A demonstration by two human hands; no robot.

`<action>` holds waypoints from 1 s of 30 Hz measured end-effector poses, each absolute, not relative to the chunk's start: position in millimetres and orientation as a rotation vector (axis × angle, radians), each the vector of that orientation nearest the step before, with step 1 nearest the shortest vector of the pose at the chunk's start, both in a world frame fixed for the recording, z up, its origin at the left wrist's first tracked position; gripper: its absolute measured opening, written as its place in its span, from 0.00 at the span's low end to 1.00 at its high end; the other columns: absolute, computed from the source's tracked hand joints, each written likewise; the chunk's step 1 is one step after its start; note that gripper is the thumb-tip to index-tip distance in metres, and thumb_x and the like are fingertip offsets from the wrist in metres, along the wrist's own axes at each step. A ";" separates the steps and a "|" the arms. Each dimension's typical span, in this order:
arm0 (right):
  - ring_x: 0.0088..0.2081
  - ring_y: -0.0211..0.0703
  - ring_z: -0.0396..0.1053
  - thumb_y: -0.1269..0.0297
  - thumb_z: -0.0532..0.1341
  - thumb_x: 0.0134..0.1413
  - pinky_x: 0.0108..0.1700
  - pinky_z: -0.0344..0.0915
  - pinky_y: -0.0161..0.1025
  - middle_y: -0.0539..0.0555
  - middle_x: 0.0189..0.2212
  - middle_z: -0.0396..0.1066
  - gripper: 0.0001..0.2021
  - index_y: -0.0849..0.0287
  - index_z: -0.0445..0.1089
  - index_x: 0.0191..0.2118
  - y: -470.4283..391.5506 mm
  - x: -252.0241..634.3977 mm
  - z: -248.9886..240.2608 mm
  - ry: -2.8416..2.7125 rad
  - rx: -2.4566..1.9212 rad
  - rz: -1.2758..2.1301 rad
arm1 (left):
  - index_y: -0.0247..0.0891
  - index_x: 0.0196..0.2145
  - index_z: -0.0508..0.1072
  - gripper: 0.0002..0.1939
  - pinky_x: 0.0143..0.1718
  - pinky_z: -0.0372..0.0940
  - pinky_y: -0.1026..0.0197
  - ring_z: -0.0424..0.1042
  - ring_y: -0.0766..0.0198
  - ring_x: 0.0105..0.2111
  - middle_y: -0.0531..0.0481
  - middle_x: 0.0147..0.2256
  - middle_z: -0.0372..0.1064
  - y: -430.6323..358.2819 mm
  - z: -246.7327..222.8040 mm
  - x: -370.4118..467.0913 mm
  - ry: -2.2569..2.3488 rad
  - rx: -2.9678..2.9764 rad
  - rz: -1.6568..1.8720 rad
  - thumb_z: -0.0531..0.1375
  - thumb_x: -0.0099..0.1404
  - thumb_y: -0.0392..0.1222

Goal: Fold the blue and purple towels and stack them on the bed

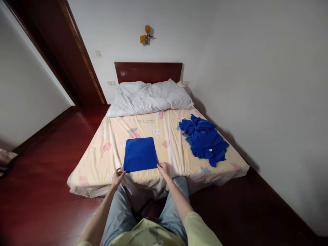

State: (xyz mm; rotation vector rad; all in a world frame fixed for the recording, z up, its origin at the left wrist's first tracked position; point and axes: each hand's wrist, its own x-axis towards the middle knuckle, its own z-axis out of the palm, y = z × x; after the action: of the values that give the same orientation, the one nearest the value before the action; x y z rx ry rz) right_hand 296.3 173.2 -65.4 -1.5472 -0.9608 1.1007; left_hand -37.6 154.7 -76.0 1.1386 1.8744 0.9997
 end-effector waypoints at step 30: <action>0.48 0.49 0.74 0.73 0.62 0.50 0.51 0.69 0.42 0.62 0.47 0.75 0.19 0.59 0.73 0.50 184.9 304.7 -79.4 -1.512 -1.868 0.631 | 0.39 0.45 0.76 0.15 0.51 0.67 0.49 0.71 0.48 0.49 0.38 0.45 0.72 162.4 -77.9 -33.2 2.039 2.159 0.582 0.54 0.64 0.40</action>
State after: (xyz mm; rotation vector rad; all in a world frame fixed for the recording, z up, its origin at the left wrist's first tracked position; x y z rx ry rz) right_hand 304.7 184.9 -79.4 -1.8684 -1.5122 0.6314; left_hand -33.2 162.4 -77.9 2.1587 2.0385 0.5823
